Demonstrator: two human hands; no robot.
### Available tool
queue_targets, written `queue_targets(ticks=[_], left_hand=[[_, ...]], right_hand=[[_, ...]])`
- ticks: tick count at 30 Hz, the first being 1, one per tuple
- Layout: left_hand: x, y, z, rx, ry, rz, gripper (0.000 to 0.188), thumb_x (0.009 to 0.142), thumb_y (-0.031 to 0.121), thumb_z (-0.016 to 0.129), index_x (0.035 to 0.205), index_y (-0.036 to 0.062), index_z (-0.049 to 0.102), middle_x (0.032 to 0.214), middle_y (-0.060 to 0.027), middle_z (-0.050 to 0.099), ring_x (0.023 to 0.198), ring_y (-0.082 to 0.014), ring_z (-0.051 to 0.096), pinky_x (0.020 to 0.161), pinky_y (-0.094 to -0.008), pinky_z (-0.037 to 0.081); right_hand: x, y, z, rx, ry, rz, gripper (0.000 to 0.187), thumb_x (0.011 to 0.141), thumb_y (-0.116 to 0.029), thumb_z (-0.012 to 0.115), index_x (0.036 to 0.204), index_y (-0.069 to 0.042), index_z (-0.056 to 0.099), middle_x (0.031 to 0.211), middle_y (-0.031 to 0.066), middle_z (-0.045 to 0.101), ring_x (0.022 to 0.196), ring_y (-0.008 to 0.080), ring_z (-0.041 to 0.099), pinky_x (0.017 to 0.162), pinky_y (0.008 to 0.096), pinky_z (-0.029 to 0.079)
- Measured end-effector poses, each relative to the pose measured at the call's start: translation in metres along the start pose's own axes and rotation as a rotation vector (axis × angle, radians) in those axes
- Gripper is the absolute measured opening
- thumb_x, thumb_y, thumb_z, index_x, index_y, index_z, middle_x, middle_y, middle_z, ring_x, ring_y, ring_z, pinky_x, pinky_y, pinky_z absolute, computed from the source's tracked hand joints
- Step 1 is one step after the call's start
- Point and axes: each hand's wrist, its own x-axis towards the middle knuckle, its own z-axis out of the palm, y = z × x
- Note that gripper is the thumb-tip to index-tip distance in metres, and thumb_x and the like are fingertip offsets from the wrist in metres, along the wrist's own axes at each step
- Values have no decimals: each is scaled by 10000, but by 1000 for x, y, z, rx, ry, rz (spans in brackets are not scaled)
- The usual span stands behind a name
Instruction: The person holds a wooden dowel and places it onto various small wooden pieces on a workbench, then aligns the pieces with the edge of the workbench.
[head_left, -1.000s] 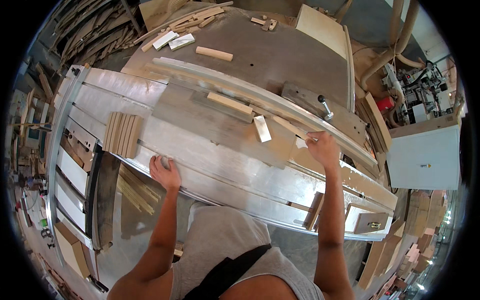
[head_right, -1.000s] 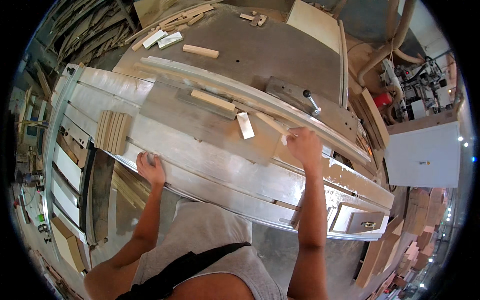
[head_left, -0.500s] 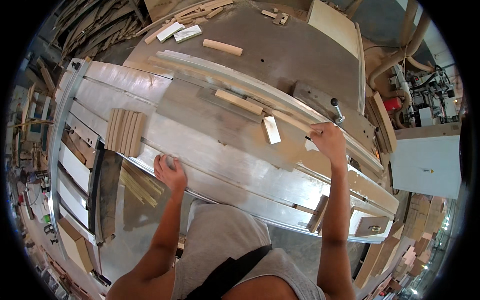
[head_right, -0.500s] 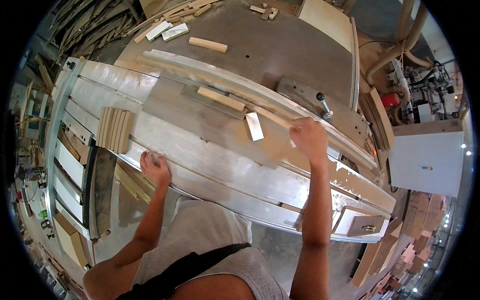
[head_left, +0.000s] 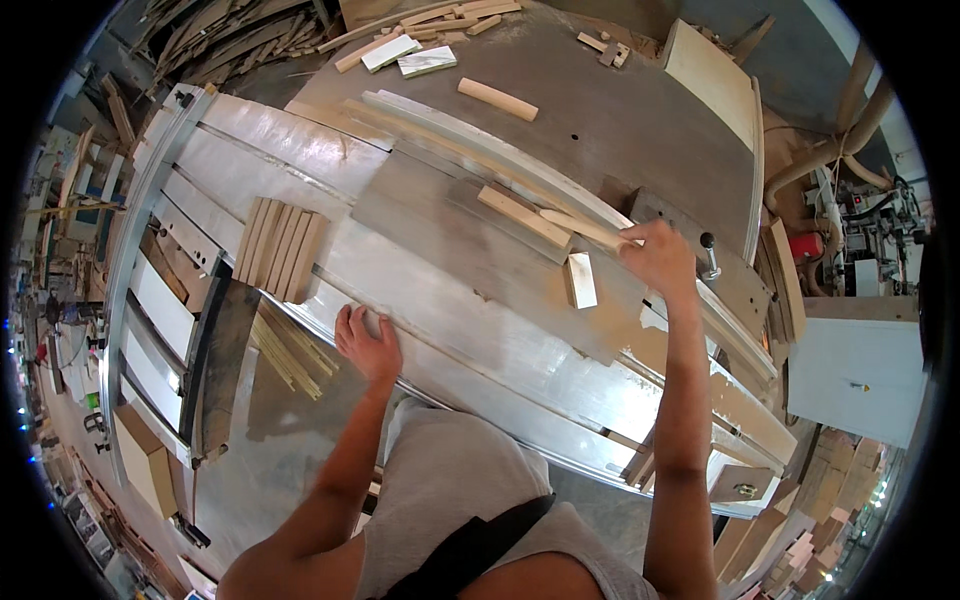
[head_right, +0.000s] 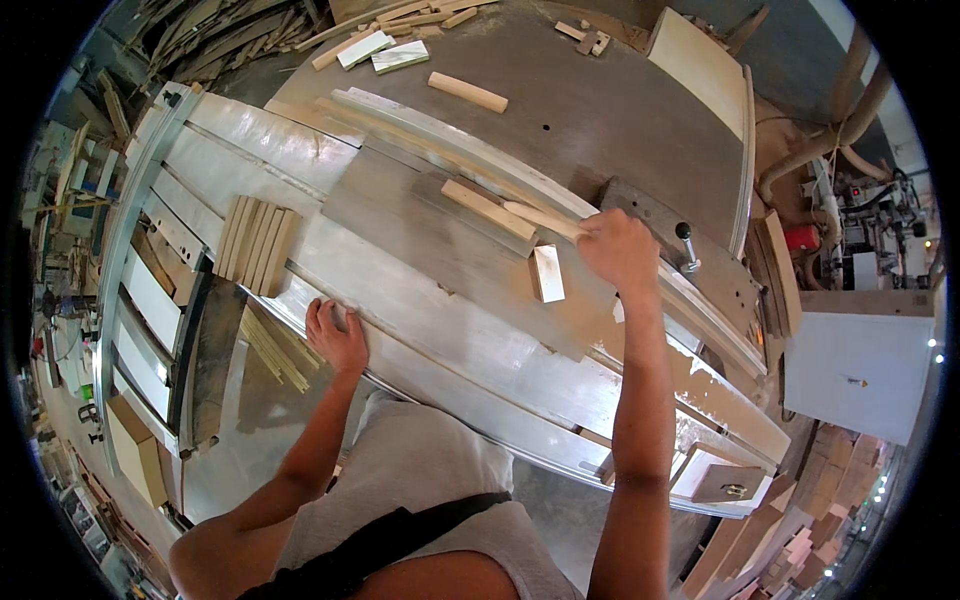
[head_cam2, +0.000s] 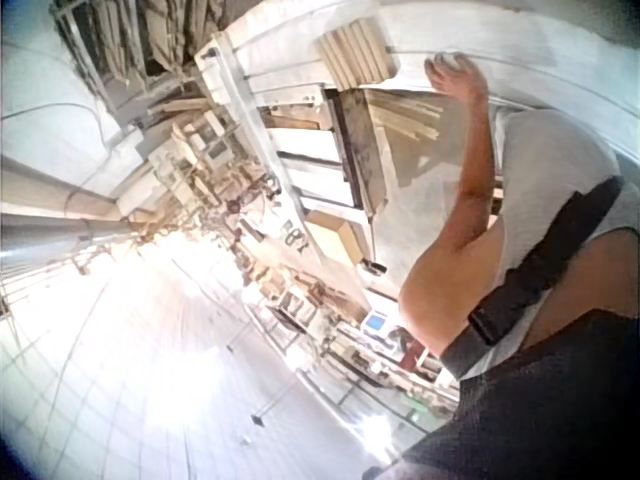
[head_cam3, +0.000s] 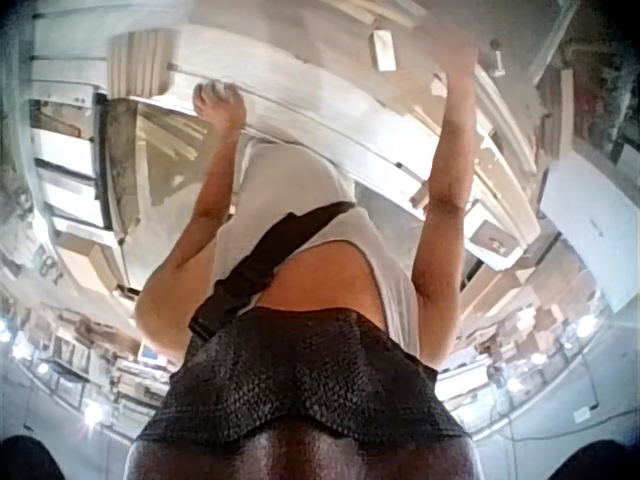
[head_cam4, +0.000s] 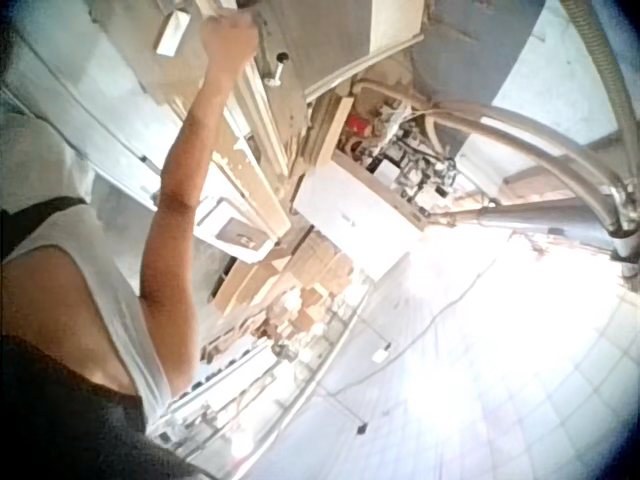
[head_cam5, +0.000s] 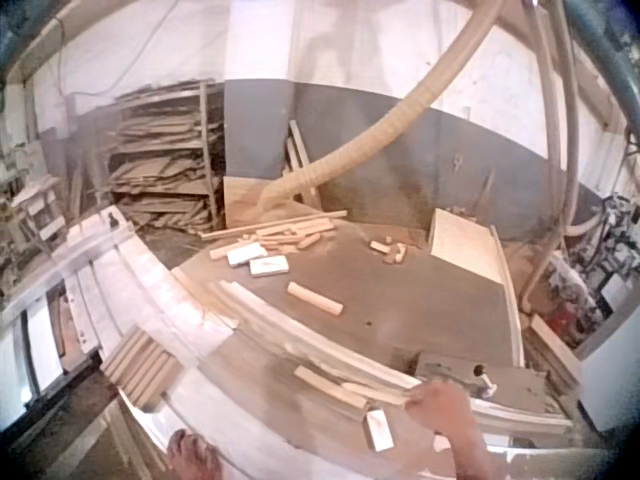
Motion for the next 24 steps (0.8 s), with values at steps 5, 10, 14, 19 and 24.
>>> queue_targets(ticks=[5,10,14,19,24], left_hand=[[0,3,-2,-42,1,-10,404,857,237,720,1211,66,627,1399,-189,538,1331,-399,456,1136,-537,303],[-1,-2,0,-52,3,-18,428,844,253,735,1218,71,631,1407,-180,537,1339,-389,455,1142,-532,299],[0,-5,3,-44,30,-19,416,833,283,747,1190,95,647,1407,-158,545,1353,-360,453,1144,-534,302],[0,-7,6,-68,45,-33,403,826,279,750,1171,103,641,1407,-152,539,1346,-364,456,1137,-534,306],[-2,-5,0,-105,4,-29,426,825,253,744,1203,107,614,1437,-152,504,1356,-385,437,1134,-551,284]], right_hand=[[12,-19,7,74,-51,15,273,805,-258,653,1015,-185,812,1127,133,747,1055,362,695,927,463,551],[27,-65,33,124,-81,-16,283,832,-278,639,1039,-182,807,1117,154,746,1061,372,695,931,464,549],[52,-104,49,74,-51,-124,316,857,-307,639,1112,-192,788,1077,171,748,1034,387,702,914,471,559],[64,-171,91,86,-45,-181,355,893,-325,635,1206,-202,750,1060,176,747,1006,401,705,903,490,564],[9,-169,141,263,-65,-169,380,931,-301,637,1282,-171,703,1040,227,727,949,407,715,832,506,569]])
